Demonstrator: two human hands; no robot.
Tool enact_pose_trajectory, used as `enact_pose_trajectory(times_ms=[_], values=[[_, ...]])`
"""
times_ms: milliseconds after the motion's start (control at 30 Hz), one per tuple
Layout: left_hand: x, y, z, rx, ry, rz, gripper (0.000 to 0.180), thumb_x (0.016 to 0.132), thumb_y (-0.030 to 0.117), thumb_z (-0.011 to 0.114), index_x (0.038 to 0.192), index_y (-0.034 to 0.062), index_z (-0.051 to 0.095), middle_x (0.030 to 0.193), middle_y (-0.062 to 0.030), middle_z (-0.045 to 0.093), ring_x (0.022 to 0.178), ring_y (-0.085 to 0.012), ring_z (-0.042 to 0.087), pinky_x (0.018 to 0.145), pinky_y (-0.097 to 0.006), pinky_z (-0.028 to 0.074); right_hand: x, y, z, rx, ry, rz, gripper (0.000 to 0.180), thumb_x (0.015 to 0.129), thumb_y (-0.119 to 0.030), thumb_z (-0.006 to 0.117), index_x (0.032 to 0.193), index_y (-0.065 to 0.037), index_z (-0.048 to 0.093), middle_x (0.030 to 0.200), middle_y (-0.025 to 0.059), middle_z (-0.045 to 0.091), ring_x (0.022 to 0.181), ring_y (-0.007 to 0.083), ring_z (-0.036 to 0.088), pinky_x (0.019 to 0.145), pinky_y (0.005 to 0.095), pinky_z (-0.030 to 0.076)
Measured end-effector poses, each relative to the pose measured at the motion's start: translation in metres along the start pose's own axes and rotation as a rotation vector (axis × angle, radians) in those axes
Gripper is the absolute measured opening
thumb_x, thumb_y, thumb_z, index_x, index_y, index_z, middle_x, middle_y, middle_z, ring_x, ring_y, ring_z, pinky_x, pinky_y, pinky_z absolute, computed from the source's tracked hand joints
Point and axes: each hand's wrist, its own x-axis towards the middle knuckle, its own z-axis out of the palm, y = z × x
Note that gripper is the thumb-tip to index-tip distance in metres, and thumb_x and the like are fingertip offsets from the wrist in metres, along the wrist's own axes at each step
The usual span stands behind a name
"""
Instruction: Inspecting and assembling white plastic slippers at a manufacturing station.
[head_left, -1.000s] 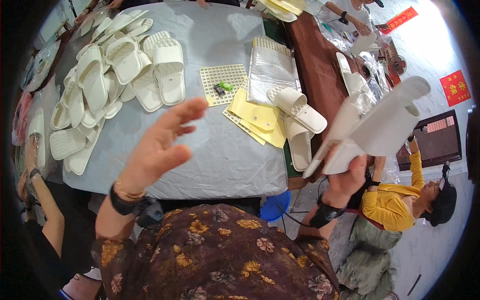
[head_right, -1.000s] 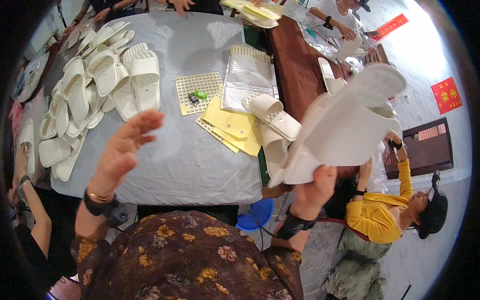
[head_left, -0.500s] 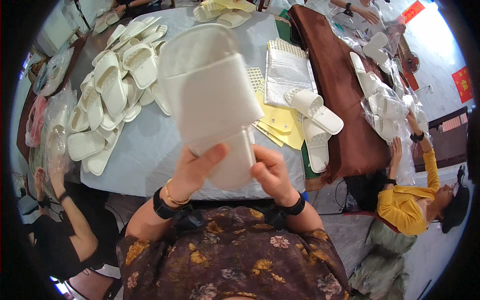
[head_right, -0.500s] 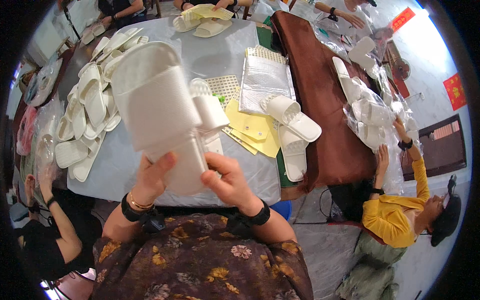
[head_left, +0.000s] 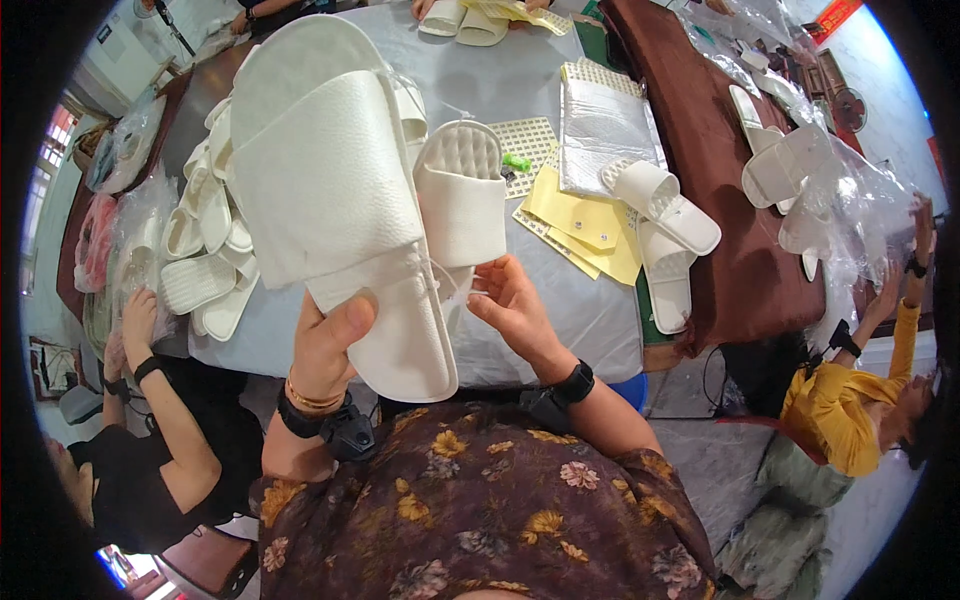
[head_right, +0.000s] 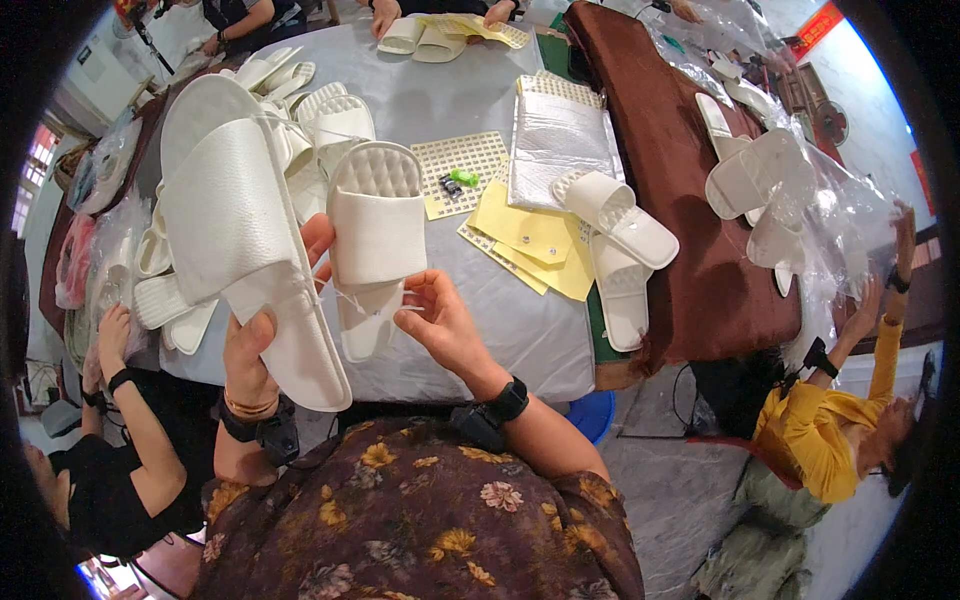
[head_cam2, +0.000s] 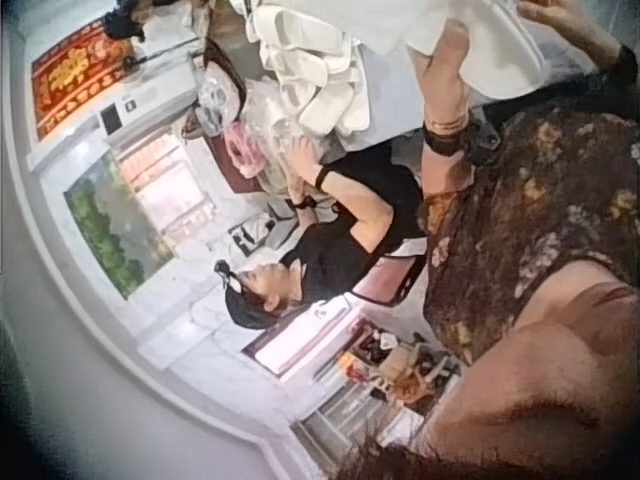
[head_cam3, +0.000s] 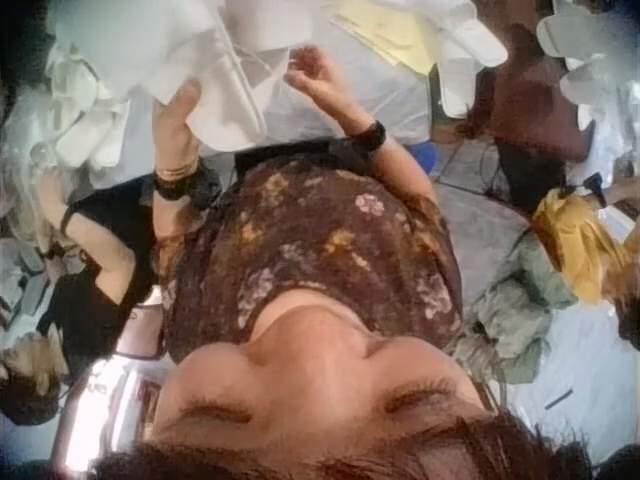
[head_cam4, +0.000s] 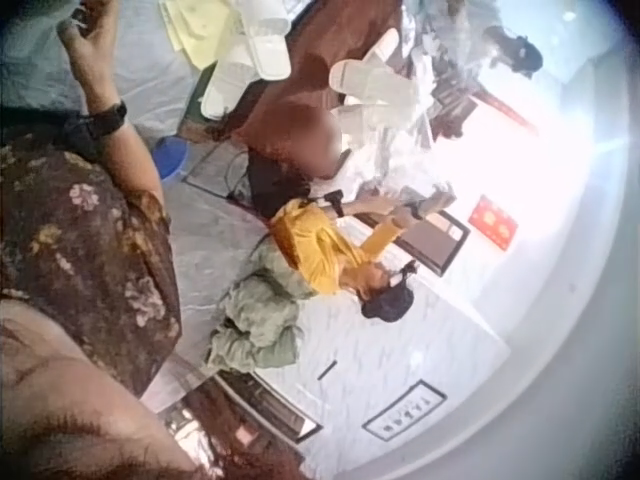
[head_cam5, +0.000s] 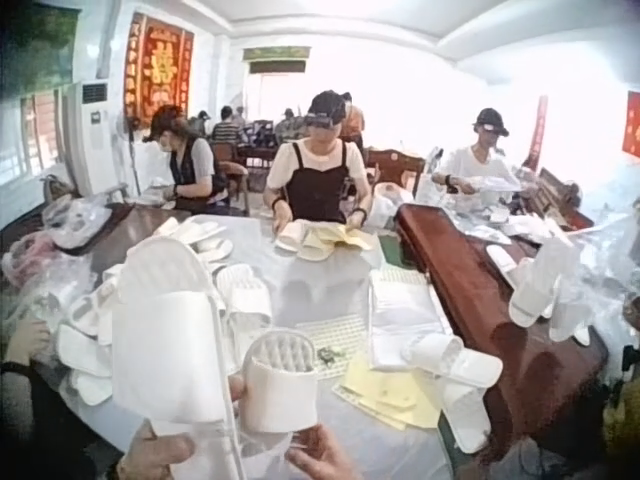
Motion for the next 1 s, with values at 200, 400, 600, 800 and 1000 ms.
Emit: enact_pose_trajectory(times_ms=[200, 400, 600, 800, 1000], values=[[0.001, -0.011, -0.001, -0.022, 0.019, -0.032, 0.096, 0.08, 0.043, 0.075, 0.154, 0.0017, 0.028, 0.155, -0.0228, 0.035, 0.146, -0.0343, 0.034, 0.115, -0.045, 0.036, -0.007, 0.012, -0.004, 0.154, 0.045, 0.155, 0.041, 0.091, 0.0, 0.064, 0.127, -0.003, 0.043, 0.11, 0.009, 0.062, 0.092, 0.0127, 0.06, 0.08, 0.028, 0.052], [0.002, -0.031, 0.003, -0.156, 0.041, -0.006, 0.084, 0.089, 0.036, 0.07, 0.154, 0.0031, 0.028, 0.155, -0.0211, 0.036, 0.145, -0.0306, 0.035, 0.112, -0.042, 0.041, -0.016, 0.007, 0.009, -0.077, 0.097, -0.015, 0.039, 0.088, 0.004, 0.064, 0.124, 0.0, 0.048, 0.115, 0.0105, 0.061, 0.097, 0.0127, 0.062, 0.079, 0.0266, 0.054], [0.011, -0.055, 0.008, -0.24, -0.008, 0.076, 0.076, 0.094, 0.042, 0.061, 0.153, 0.0045, 0.03, 0.155, -0.0168, 0.036, 0.145, -0.0279, 0.034, 0.114, -0.047, 0.037, -0.019, 0.029, 0.002, -0.149, 0.129, 0.028, 0.031, 0.086, 0.002, 0.068, 0.115, -0.003, 0.06, 0.137, 0.0138, 0.051, 0.102, 0.0154, 0.063, 0.082, 0.0279, 0.055], [0.014, -0.074, 0.009, -0.412, 0.029, 0.137, 0.067, 0.1, 0.044, 0.05, 0.153, 0.0079, 0.031, 0.157, -0.0139, 0.034, 0.146, -0.0261, 0.032, 0.116, -0.049, 0.034, -0.022, 0.028, 0.009, -0.25, 0.202, -0.071, 0.02, 0.084, 0.001, 0.068, 0.104, -0.003, 0.066, 0.146, 0.0197, 0.044, 0.11, 0.0196, 0.062, 0.083, 0.0289, 0.056], [0.016, -0.085, 0.008, -0.479, 0.075, 0.144, 0.062, 0.101, 0.044, 0.047, 0.151, 0.0087, 0.034, 0.155, -0.0136, 0.037, 0.146, -0.0263, 0.032, 0.117, -0.054, 0.029, -0.02, 0.023, 0.01, -0.374, 0.238, -0.095, 0.014, 0.085, 0.001, 0.067, 0.098, -0.004, 0.067, 0.143, 0.02, 0.044, 0.12, 0.0251, 0.058, 0.085, 0.0315, 0.056]])
